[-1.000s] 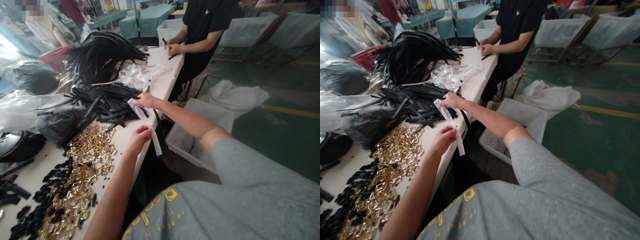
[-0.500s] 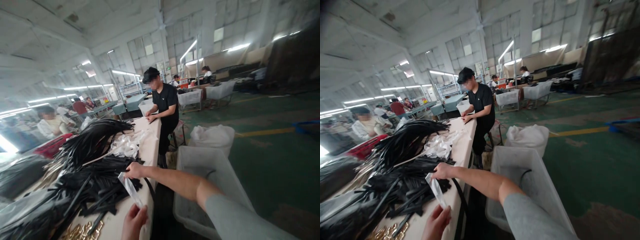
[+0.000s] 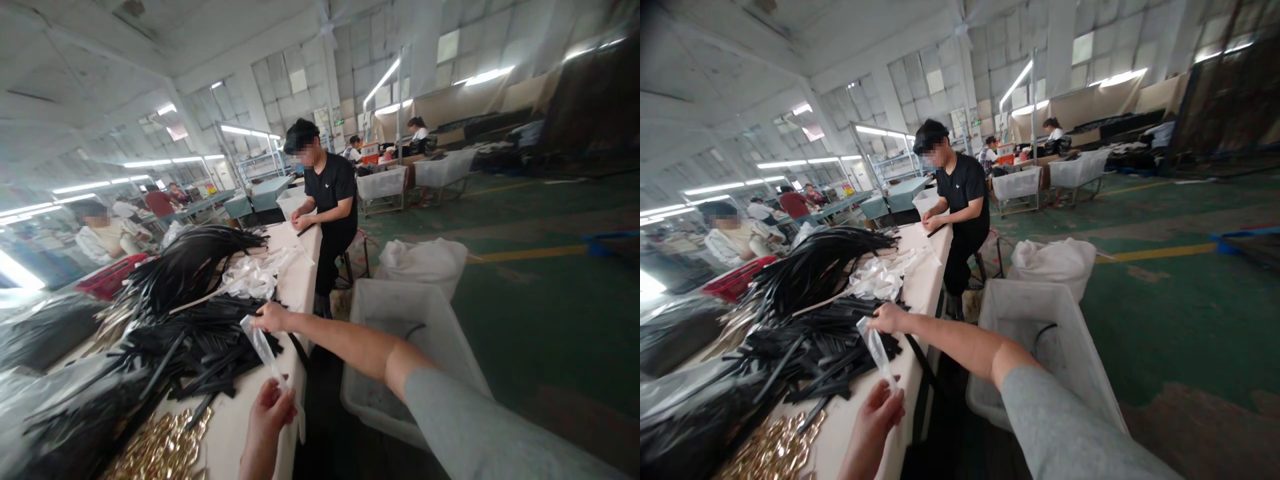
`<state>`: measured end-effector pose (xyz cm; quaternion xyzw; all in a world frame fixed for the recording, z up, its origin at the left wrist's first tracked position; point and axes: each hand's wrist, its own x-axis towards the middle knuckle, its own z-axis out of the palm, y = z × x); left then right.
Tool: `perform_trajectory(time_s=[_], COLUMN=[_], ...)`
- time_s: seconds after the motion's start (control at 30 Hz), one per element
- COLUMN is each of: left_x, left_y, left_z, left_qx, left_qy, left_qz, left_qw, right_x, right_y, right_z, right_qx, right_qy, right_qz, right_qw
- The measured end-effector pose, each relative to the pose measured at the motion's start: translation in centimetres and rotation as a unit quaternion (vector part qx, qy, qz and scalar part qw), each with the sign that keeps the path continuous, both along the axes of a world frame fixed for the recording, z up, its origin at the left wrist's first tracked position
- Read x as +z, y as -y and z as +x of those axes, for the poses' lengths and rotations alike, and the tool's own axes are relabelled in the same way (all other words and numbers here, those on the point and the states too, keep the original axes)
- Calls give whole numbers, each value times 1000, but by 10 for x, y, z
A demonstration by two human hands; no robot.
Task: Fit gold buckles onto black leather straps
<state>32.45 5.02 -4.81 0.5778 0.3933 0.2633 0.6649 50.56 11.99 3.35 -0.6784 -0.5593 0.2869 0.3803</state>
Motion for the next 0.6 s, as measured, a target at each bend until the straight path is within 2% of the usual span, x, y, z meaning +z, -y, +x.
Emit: perform_trajectory(time_s=[0.1,0.17,0.33,0.47,0.6], left_x=[9,15,17,19,22], left_y=[7,8,2,1,1], left_z=[-13,-22,-34,-34,-32], left_qx=[42,67,79,101,114], left_qy=[-11,-25,-38,38,98], left_qz=[12,26,-42,-109,-148], left_qw=[999,997,995,988,977], right_x=[3,-3,-24,-32,-43], right_y=[2,-3,-8,19,61], right_z=[0,2,3,-3,-16], right_qx=[-25,-39,-38,25,125], right_qy=[-26,-46,-100,-149,-242], right_qz=[-7,-18,-53,-115,-190], right_qw=[999,998,993,982,943])
